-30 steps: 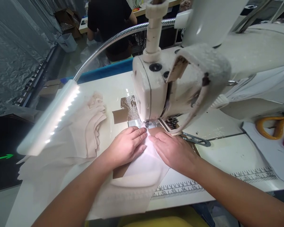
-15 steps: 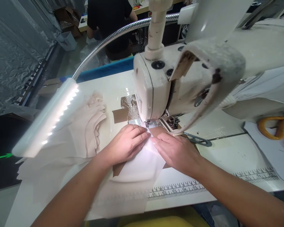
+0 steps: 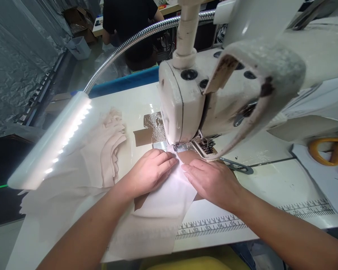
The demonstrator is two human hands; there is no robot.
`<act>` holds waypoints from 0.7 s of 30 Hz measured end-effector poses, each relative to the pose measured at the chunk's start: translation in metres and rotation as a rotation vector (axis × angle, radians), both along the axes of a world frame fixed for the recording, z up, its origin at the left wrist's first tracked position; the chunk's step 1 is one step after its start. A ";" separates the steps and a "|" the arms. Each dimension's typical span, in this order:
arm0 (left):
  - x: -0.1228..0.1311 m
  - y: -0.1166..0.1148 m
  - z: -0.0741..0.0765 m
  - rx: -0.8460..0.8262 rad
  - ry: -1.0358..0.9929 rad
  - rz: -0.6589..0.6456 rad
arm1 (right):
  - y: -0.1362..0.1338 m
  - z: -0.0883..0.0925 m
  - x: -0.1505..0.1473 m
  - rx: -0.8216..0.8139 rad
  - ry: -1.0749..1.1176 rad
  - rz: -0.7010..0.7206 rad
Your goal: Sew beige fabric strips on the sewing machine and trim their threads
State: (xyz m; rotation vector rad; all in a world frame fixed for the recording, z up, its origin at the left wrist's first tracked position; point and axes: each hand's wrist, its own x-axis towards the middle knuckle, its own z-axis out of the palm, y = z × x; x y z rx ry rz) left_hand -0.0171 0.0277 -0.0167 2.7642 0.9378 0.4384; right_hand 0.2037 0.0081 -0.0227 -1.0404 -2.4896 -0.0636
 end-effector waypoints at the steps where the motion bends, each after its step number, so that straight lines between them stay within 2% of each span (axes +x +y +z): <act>1: 0.000 0.000 0.000 0.001 -0.001 0.009 | 0.000 0.000 0.000 0.002 0.000 0.003; 9: 0.001 -0.002 -0.001 0.028 -0.002 -0.007 | 0.000 -0.001 -0.001 0.030 -0.002 -0.007; 21: 0.010 -0.008 0.002 0.048 0.022 0.070 | -0.005 -0.002 -0.003 0.041 -0.015 -0.050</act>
